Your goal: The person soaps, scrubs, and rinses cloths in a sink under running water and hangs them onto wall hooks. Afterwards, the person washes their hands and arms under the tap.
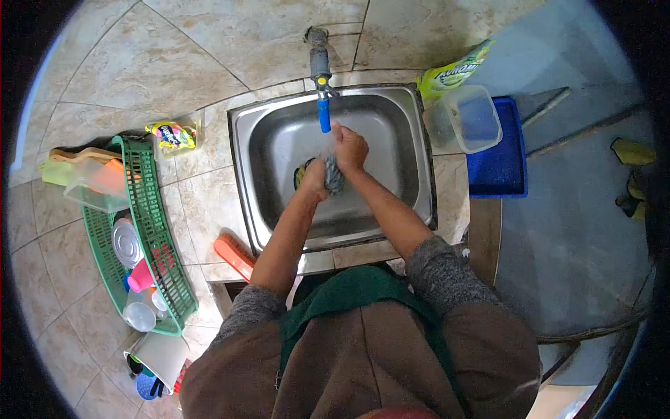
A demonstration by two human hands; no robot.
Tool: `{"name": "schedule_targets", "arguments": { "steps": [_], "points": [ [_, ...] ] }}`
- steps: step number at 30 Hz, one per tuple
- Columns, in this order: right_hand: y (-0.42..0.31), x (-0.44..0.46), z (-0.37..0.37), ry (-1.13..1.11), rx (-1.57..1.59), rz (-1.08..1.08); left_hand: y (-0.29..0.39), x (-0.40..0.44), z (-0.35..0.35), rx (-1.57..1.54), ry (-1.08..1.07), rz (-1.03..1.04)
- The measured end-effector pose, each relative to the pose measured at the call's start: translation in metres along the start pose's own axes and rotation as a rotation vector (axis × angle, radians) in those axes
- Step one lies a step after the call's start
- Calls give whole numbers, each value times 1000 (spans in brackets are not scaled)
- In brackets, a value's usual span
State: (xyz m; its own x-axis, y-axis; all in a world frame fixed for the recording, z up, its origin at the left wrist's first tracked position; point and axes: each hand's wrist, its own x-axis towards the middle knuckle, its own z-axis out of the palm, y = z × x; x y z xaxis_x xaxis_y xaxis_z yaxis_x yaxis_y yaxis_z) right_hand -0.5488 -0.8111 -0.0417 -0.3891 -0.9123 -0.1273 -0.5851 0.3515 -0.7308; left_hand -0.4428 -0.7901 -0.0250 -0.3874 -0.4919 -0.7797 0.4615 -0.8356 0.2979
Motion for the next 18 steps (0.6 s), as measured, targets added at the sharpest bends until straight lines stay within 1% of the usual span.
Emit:
{"name": "schedule_targets", "arguments": {
  "steps": [1, 4, 6, 7, 8, 10, 11, 12, 13, 14, 15, 16, 17, 18],
  "points": [
    [1, 3, -3, -31, 19, 53, 4, 3, -10, -40, -113, -71],
    [22, 7, 1, -187, 743, 205, 42, -37, 1, 164, -319, 44],
    [17, -3, -15, -405, 597, -64, 56, -54, 5, 491, -255, 198],
    [9, -4, -25, -492, 559, -124, 58, -58, 5, 655, -221, 272],
    [1, -5, -34, -577, 523, -187, 55, -55, 1, 560, -154, 359],
    [-15, 3, -53, -706, 532, -170, 41, -45, -12, 368, -23, 529],
    [-22, 3, -59, -638, 499, -290, 42, -59, 0, 273, 42, 614],
    [-30, -4, -63, -569, 466, -407, 28, -75, 18, -16, 269, 282],
    [-35, -15, -63, -502, 430, -520, 12, -51, -2, 262, 102, 504],
    [-38, -40, -52, -435, 423, -493, -15, -9, -40, 541, -73, 719],
    [-41, -69, -42, -367, 416, -467, -20, 2, -48, 455, -160, 622],
    [-52, -92, -49, -375, 329, -438, -23, 4, -45, 209, -191, 456],
    [-70, -112, -62, -383, 241, -406, -30, 4, -39, 44, -183, 345],
    [-79, -121, -70, -391, 151, -374, -37, 9, -35, -14, -160, 298]
  ]
}}
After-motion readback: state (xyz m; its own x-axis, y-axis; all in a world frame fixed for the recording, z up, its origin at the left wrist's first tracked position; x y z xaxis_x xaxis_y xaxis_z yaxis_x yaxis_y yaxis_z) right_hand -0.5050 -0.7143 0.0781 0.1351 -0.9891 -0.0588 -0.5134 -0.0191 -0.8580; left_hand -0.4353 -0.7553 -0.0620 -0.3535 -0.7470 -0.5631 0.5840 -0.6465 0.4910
